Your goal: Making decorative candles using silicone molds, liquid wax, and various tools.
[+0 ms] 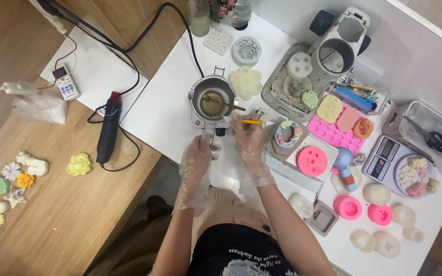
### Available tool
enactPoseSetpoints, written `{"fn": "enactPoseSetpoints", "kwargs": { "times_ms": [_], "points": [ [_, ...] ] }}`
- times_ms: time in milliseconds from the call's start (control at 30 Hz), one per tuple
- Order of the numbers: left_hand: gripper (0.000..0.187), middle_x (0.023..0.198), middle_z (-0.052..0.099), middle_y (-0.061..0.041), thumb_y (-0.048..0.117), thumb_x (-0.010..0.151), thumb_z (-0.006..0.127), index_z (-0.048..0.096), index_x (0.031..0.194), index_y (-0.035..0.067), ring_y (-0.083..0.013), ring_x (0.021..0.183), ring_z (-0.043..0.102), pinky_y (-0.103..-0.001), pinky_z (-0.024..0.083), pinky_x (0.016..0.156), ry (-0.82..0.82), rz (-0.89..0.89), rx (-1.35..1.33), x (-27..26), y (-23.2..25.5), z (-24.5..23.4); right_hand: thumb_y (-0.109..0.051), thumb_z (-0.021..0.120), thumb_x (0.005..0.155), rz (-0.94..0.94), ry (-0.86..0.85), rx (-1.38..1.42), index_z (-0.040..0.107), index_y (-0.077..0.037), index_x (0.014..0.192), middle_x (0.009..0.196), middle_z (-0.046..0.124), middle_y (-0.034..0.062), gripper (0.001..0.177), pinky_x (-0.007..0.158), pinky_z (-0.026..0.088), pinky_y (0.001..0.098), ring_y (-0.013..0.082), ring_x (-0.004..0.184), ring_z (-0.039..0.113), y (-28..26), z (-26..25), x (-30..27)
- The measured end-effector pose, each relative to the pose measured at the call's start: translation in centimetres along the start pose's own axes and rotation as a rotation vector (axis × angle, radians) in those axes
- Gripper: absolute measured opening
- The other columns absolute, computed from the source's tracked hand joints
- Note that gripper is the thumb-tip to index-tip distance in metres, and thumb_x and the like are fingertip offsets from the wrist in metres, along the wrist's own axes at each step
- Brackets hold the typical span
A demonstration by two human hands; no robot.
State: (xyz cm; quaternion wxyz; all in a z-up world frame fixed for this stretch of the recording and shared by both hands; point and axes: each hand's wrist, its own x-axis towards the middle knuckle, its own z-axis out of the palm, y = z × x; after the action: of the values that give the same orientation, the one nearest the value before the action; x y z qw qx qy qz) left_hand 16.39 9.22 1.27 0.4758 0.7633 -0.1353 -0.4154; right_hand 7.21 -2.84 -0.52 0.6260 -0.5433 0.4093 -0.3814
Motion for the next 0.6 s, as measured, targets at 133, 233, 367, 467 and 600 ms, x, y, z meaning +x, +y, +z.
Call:
{"fn": "enactPoseSetpoints", "kwargs": {
  "times_ms": [133,233,367,467,600],
  "points": [
    [0.048,0.084,0.078,-0.007,0.039,0.105,0.042,0.066,0.120,0.001,-0.0148,0.062,0.071,-0.031,0.055,0.062,0.007,-0.029,0.028,-0.3,0.9,0.1,-0.022,0.068,0.101,-0.028,0.001,-0.173,0.061,-0.005,0.096,0.077,0.065,-0.0008,0.019,0.062,0.047,0.0221,0.0044,0.068,0.056,-2.6,0.0,-1.0],
    [0.047,0.084,0.078,-0.008,0.039,0.106,0.042,0.065,0.120,0.000,-0.0145,0.060,0.071,-0.029,0.055,0.060,0.005,-0.024,-0.011,0.1,0.2,0.2,-0.021,0.067,0.102,-0.031,-0.045,-0.239,0.062,-0.004,0.101,0.078,0.065,0.0004,0.018,0.062,0.046,0.0249,0.0064,0.070,0.053,-2.8,0.0,-1.4],
    [0.046,0.085,0.078,-0.008,0.037,0.106,0.041,0.064,0.120,-0.001,-0.0146,0.058,0.071,-0.029,0.055,0.059,0.003,0.002,-0.025,-0.1,0.4,0.2,-0.009,0.073,0.104,-0.366,-0.133,-0.441,0.065,-0.005,0.108,0.095,0.071,0.0069,0.009,0.079,0.055,0.0318,0.0159,0.087,0.065,-4.2,-0.4,-2.4],
    [0.046,0.084,0.078,-0.009,0.035,0.106,0.041,0.063,0.121,-0.001,-0.0150,0.058,0.072,-0.029,0.055,0.058,0.007,0.013,-0.053,-0.2,0.3,0.5,0.004,0.074,0.081,-0.717,-0.288,-0.806,0.062,-0.004,0.121,0.112,0.067,0.0148,0.042,0.079,0.057,0.0397,0.0297,0.094,0.068,-4.2,-1.5,-2.9],
    [0.045,0.085,0.077,-0.011,0.034,0.106,0.041,0.062,0.121,-0.003,-0.0163,0.058,0.071,-0.029,0.056,0.058,-0.014,0.030,-0.114,0.1,-0.2,0.5,0.008,0.073,0.073,-0.802,-0.299,-0.821,0.059,-0.003,0.124,0.120,0.064,0.0180,0.054,0.083,0.058,0.0424,0.0370,0.104,0.067,-3.0,-2.7,-3.8]
  ]
}}
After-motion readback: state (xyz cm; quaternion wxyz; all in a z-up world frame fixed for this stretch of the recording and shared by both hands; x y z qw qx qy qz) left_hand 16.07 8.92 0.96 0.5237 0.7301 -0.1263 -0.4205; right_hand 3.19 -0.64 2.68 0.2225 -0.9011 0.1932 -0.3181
